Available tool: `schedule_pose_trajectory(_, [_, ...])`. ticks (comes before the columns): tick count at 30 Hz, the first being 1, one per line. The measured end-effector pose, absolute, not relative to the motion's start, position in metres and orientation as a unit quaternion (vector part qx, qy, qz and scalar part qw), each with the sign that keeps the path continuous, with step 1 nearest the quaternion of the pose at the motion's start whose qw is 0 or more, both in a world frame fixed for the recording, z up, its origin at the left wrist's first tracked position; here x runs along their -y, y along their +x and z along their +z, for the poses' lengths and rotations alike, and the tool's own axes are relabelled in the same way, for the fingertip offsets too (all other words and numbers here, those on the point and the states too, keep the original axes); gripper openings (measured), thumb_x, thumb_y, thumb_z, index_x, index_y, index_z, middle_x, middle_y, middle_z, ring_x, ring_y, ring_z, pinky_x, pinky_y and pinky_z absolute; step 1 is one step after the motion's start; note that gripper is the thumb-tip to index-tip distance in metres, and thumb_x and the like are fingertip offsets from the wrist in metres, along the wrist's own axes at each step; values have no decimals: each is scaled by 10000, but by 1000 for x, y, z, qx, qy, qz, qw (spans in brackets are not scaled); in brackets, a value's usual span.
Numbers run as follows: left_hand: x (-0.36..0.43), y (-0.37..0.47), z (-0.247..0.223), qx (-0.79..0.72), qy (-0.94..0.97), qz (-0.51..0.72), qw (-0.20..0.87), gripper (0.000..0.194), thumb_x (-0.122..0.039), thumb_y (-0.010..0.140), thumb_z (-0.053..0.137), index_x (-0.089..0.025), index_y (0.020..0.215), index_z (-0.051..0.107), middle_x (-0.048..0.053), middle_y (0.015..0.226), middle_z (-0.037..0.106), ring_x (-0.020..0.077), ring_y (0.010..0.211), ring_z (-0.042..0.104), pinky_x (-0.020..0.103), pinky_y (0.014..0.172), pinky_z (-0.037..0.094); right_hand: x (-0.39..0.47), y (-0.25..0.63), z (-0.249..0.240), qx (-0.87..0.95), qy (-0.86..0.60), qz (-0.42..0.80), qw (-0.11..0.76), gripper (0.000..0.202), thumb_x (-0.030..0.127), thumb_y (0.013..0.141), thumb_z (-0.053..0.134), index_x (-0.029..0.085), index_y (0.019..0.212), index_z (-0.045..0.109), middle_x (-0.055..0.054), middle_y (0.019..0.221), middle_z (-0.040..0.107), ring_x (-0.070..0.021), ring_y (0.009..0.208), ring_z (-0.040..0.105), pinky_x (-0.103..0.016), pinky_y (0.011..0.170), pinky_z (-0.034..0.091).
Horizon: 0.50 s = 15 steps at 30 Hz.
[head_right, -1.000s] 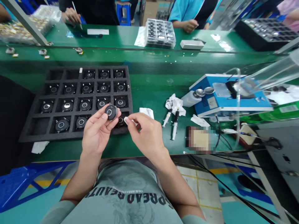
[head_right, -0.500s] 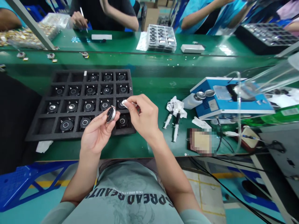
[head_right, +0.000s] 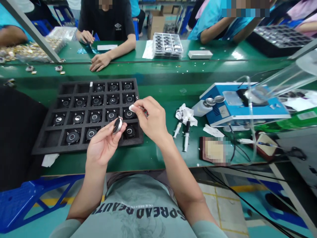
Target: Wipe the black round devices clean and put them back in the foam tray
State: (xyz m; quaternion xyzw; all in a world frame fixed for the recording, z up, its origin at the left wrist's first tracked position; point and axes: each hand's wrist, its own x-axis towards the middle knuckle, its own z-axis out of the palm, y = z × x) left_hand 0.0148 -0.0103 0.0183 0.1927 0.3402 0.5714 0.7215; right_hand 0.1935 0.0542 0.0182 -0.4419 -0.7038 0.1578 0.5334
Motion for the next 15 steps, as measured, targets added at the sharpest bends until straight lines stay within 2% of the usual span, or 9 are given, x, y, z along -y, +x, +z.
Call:
schedule_pose_trajectory(2, [9, 16, 19, -345, 191, 570, 721, 196, -101, 891, 670, -125, 1029, 808, 121, 1013, 833, 197, 941, 818, 166, 771, 657, -50, 198, 16, 668, -446, 201, 561, 227, 411, 977, 684, 225, 848, 685, -10, 842, 680, -153, 762, 591, -302, 699, 480])
schedule_pose_trajectory(5, [9, 18, 20, -343, 193, 573, 719, 205, -104, 893, 679, -134, 1056, 799, 113, 1015, 833, 193, 950, 816, 174, 777, 658, -44, 205, 14, 581, -439, 362, 583, 354, 573, 924, 707, 235, 859, 626, 24, 743, 596, -133, 637, 520, -279, 588, 448])
schedule_pose_trajectory(7, [9, 19, 20, -337, 201, 578, 715, 219, -107, 882, 709, -146, 1081, 792, 104, 1034, 832, 194, 980, 813, 186, 798, 660, -42, 210, 15, 525, -402, 485, 572, 434, 673, 906, 664, 256, 859, 552, 46, 691, 506, -127, 566, 446, -270, 505, 410])
schedule_pose_trajectory(9, [10, 21, 20, -334, 214, 582, 710, 267, -107, 848, 765, -161, 1109, 783, 92, 1067, 829, 197, 1020, 806, 197, 832, 658, -42, 214, 17, 493, -359, 568, 553, 456, 691, 890, 648, 270, 840, 480, 55, 678, 438, -125, 545, 393, -263, 460, 378])
schedule_pose_trajectory(12, [11, 24, 18, -334, 239, 589, 696, 433, -70, 729, 876, -194, 1130, 771, 60, 1072, 826, 189, 1031, 802, 199, 866, 647, -43, 218, 18, 464, -332, 616, 543, 478, 665, 836, 701, 276, 815, 424, 62, 680, 382, -117, 545, 336, -248, 433, 328])
schedule_pose_trajectory(15, [12, 27, 15, -342, 260, 598, 677, 543, -39, 620, 934, -211, 1107, 766, 38, 1010, 826, 180, 969, 807, 201, 840, 640, -39, 216, 15, 466, -363, 585, 556, 468, 680, 851, 680, 272, 832, 454, 60, 681, 397, -115, 547, 357, -250, 445, 350])
